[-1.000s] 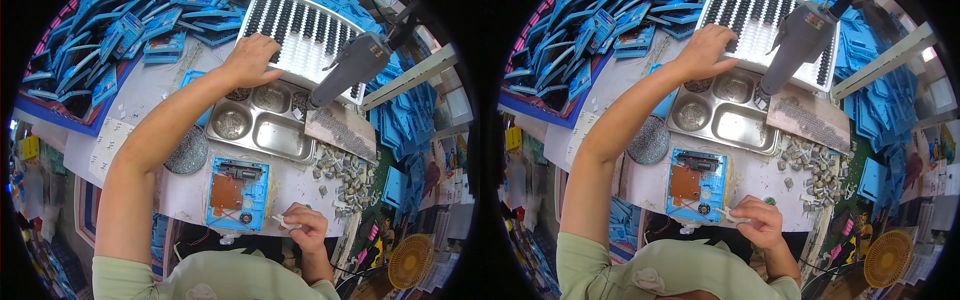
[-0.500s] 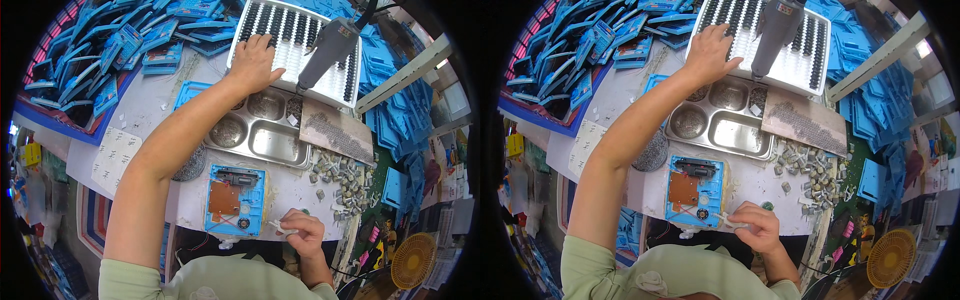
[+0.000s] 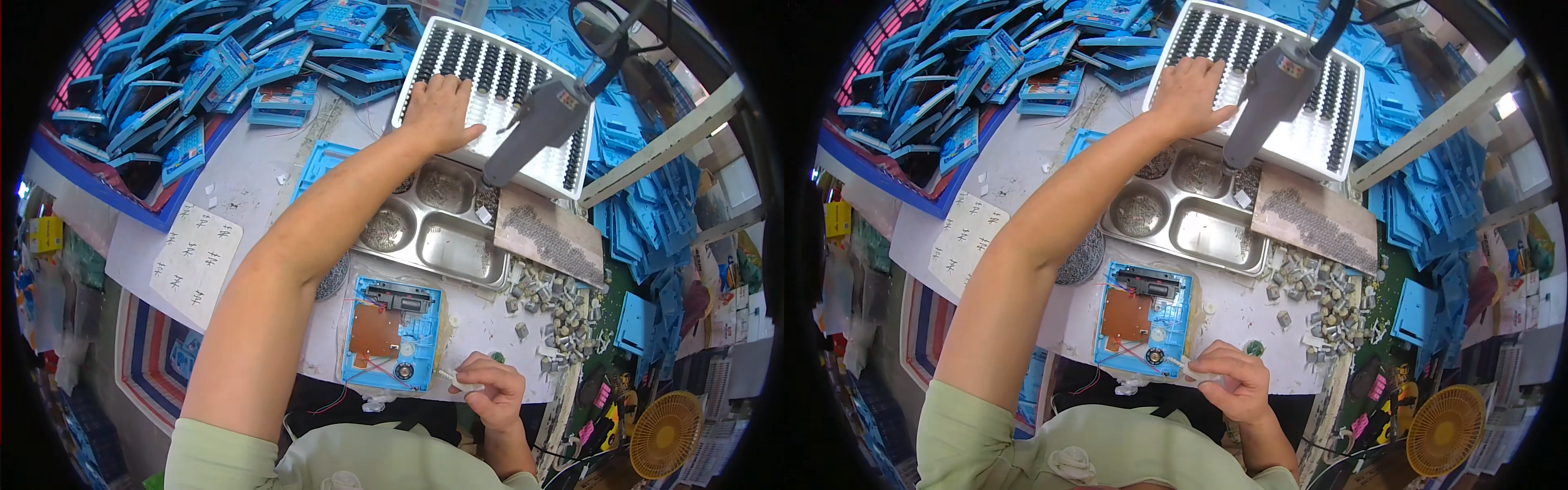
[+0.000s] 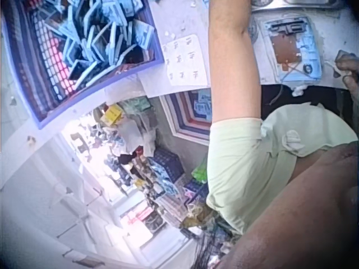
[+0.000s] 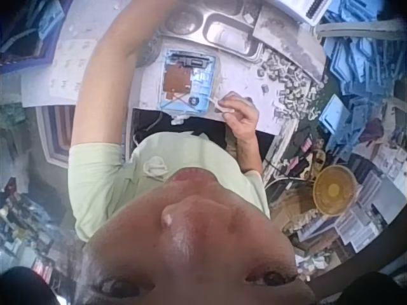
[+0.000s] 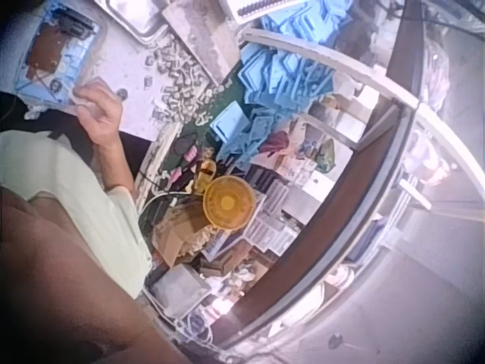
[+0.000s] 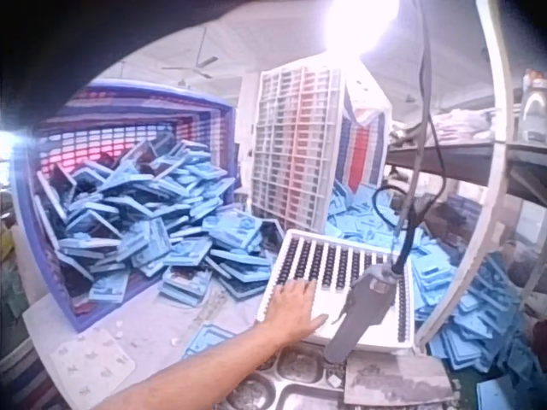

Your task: Assembling components, soldering wires, and securing the casing of a blue electronic device.

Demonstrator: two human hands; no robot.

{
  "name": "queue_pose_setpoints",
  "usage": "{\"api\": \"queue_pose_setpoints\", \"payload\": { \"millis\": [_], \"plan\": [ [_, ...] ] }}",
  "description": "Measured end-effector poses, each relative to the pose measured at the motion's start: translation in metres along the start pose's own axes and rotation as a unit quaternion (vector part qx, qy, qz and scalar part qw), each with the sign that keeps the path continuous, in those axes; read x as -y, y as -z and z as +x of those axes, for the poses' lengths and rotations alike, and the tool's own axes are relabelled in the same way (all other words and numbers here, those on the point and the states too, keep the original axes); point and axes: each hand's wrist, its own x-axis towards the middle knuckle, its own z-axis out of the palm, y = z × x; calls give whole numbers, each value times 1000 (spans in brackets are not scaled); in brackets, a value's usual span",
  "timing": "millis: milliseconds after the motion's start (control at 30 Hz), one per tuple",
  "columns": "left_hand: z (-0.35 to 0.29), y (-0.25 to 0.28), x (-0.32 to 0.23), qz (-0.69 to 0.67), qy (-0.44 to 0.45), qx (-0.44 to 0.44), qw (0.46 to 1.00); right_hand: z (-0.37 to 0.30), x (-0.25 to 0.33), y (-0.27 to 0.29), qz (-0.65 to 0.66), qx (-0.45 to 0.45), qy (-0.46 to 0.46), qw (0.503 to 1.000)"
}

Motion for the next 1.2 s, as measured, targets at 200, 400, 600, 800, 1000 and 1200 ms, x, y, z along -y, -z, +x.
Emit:
{"api": "queue_pose_setpoints", "payload": {
  "millis": [200,400,600,800,1000,1200],
  "plan": [
    [3,3,-3,8,29,-25,999,-15,-1,-6,39,-82,-11,996],
    [-98,66,-24,-209,-77,-64,973,-36,-13,7,-20,-131,-14,991],
    [-263,140,-66,-318,-81,195,924,-41,-26,14,109,-182,-115,970],
    [-282,111,-100,-205,-77,154,964,-22,-26,18,91,-157,-102,978],
    [-288,93,-117,-73,-118,154,978,-59,-51,33,-41,-343,-57,937],
    [-303,84,-134,-67,-58,150,985,-70,-74,62,-74,-210,-89,971]
  ]
}}
